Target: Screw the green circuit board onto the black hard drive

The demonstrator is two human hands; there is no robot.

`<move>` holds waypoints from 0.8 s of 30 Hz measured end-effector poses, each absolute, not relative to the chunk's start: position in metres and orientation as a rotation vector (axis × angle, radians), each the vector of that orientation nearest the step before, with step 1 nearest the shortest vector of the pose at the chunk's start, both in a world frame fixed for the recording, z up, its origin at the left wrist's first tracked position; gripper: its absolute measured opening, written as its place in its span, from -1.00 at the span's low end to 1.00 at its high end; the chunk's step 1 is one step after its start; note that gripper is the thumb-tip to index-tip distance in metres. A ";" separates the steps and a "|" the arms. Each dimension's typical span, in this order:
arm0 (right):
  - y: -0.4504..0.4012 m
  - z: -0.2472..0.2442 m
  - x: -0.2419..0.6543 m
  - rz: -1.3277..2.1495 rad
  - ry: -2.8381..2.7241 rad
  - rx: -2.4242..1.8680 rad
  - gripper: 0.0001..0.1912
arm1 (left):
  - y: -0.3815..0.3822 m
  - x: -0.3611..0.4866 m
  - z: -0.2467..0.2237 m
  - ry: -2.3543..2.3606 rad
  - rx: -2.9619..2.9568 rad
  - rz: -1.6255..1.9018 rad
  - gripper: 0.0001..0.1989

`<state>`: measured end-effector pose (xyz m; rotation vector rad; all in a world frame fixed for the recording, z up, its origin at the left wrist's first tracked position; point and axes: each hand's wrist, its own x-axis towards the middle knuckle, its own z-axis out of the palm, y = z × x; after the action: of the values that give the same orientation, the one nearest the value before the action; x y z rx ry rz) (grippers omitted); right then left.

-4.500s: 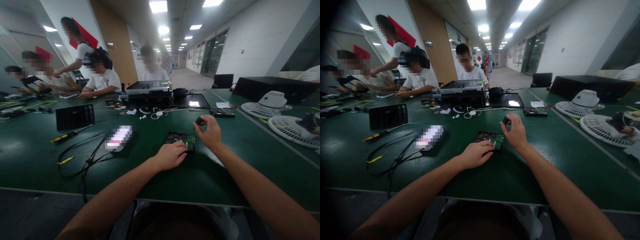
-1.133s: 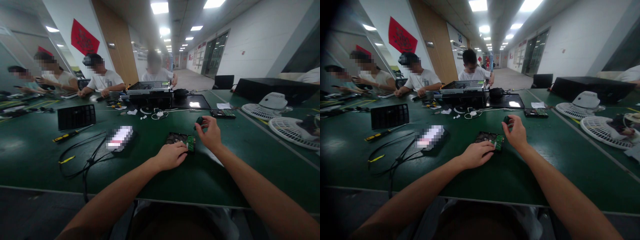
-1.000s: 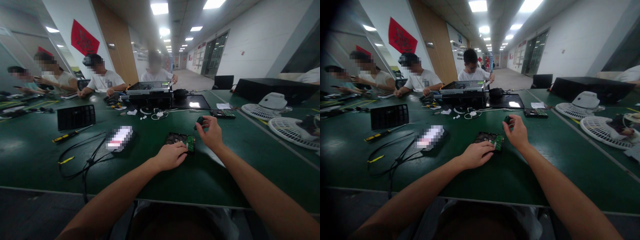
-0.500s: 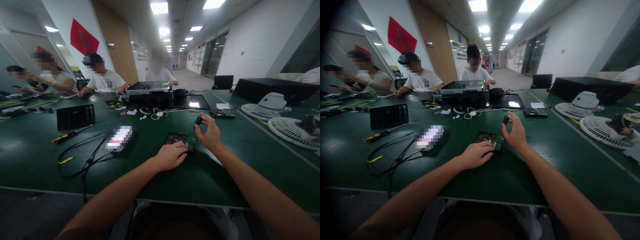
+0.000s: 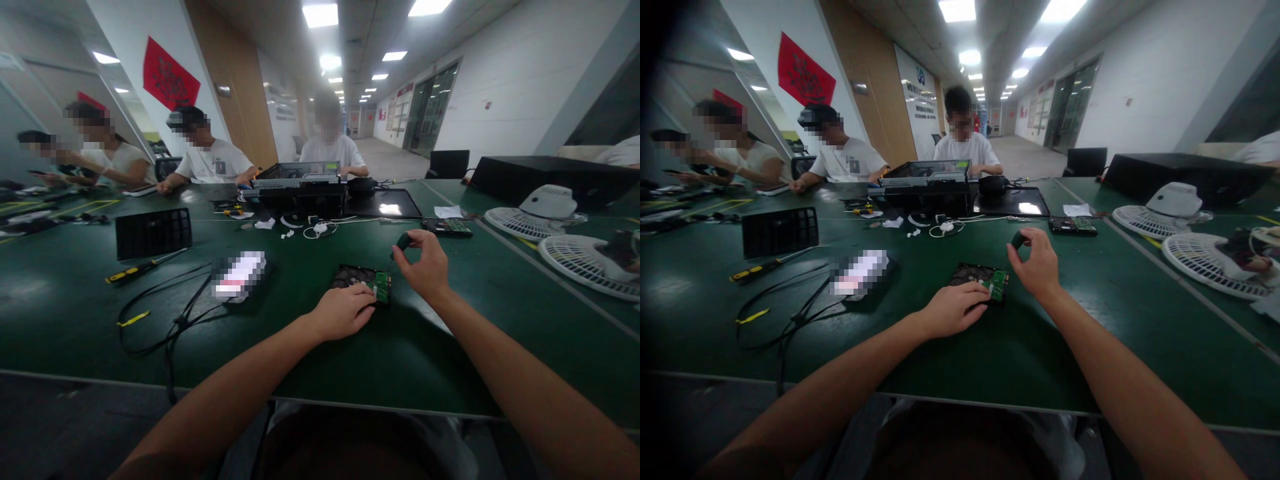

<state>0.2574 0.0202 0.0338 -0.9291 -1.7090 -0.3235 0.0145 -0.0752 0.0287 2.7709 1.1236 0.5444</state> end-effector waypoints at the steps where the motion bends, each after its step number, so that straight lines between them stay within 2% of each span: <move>1: 0.020 0.034 0.258 -0.327 -1.709 -0.929 -0.62 | -0.075 0.014 0.029 1.126 2.770 0.544 -0.68; 6: 0.018 0.037 0.259 -0.300 -1.705 -0.919 -0.67 | -0.076 0.014 0.030 1.118 2.758 0.559 -0.69; 24: 0.014 0.037 0.256 -0.212 -1.680 -0.887 -0.66 | -0.075 0.015 0.029 1.112 2.766 0.563 -0.68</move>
<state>0.2562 0.0139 0.0368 -0.8872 -1.6803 -0.2123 0.0154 -0.0752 0.0286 2.7662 1.1120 0.5628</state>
